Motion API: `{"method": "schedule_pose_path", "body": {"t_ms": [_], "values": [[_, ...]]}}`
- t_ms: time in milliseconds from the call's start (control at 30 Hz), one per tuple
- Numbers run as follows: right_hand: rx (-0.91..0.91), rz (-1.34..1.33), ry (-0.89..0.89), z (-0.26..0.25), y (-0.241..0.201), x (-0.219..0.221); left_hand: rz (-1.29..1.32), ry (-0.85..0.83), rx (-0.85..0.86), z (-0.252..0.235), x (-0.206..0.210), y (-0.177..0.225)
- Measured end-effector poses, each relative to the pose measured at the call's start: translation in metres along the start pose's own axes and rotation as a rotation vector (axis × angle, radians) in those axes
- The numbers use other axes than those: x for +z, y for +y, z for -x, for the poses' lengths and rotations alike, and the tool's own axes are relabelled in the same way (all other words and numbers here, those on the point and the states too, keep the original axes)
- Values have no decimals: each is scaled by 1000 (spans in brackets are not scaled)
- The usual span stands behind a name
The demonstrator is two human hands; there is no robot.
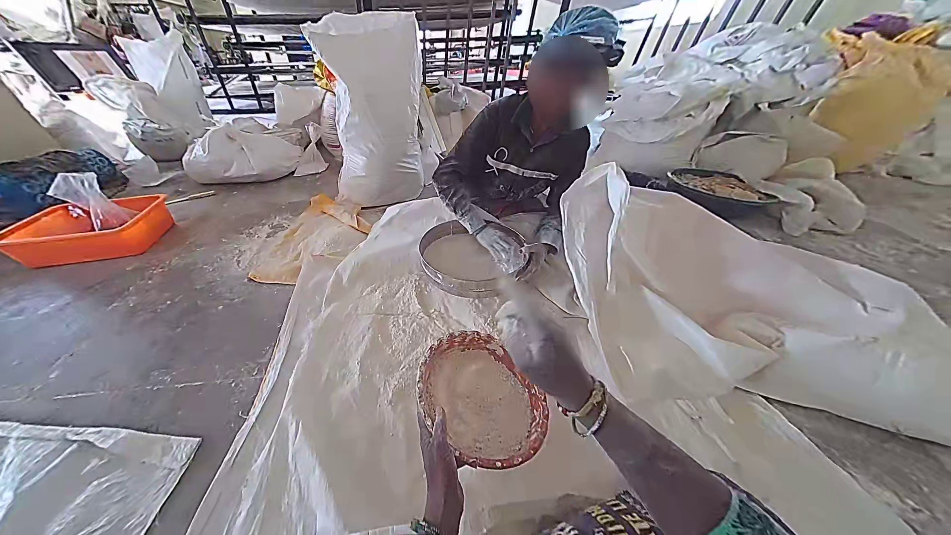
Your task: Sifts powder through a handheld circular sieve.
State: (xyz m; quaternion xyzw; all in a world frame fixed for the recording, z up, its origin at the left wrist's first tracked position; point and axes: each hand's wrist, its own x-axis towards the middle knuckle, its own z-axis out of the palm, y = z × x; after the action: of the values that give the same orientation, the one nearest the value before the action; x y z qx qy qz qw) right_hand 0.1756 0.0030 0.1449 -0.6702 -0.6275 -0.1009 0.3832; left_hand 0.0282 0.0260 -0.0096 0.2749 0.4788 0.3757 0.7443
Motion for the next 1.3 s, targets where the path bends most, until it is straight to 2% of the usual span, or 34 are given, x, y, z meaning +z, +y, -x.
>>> {"method": "schedule_pose_path", "body": {"t_ms": [67, 100, 167, 233, 333, 400, 467, 567, 633, 733, 800, 867, 967, 1000, 1033, 1100, 1133, 1200, 1233, 1300], "values": [[114, 42, -528, 10, 7, 8, -2, -10, 18, -2, 1, 1], [106, 54, -741, 15, 17, 20, -9, -21, 36, -3, 3, 3], [-3, 1, -928, 44, 32, 45, -64, -61, 45, 1, 3, 2], [-94, -57, -1000, 72, 26, 62, -100, -45, 5, 8, -1, -7], [-232, 55, -1052, 53, 34, 91, -89, -108, 55, 3, -2, -9], [-254, 153, -1038, 40, 46, 102, -93, -133, 105, 2, -8, -12], [-171, 265, -1068, 27, 63, 98, -87, -113, 117, 1, -7, -12], [142, 361, -1185, 15, 84, 81, -72, -55, 102, -6, -2, -11], [285, 339, -1322, 20, 89, 65, -68, 2, 79, -2, 1, -12], [271, 237, -1512, 46, 73, 49, -46, 75, -42, 4, 2, -15], [206, 133, -1501, 65, 56, 49, -49, 71, -101, -3, 0, -20], [178, 61, -1404, 80, 49, 54, -66, 9, -82, -5, 1, -24], [145, -63, -963, 81, 64, 55, -119, -40, 0, 3, -1, -14], [160, -81, -843, 79, 76, 59, -139, -40, 4, 7, -2, -12], [195, -56, -794, 74, 87, 65, -136, -48, -8, 9, -3, -11], [358, -11, -909, 67, 92, 76, -119, -36, -51, 11, -5, -12], [329, 28, -892, 60, 95, 82, -99, -51, -38, 6, 1, -8], [94, -1, -734, 79, 89, 87, -108, -118, 11, 6, 2, -9], [76, -58, -802, 78, 67, 76, -113, -137, 43, 6, 0, -11], [-50, -184, -829, 81, 44, 78, -122, -165, 90, 2, -3, -14]]}}
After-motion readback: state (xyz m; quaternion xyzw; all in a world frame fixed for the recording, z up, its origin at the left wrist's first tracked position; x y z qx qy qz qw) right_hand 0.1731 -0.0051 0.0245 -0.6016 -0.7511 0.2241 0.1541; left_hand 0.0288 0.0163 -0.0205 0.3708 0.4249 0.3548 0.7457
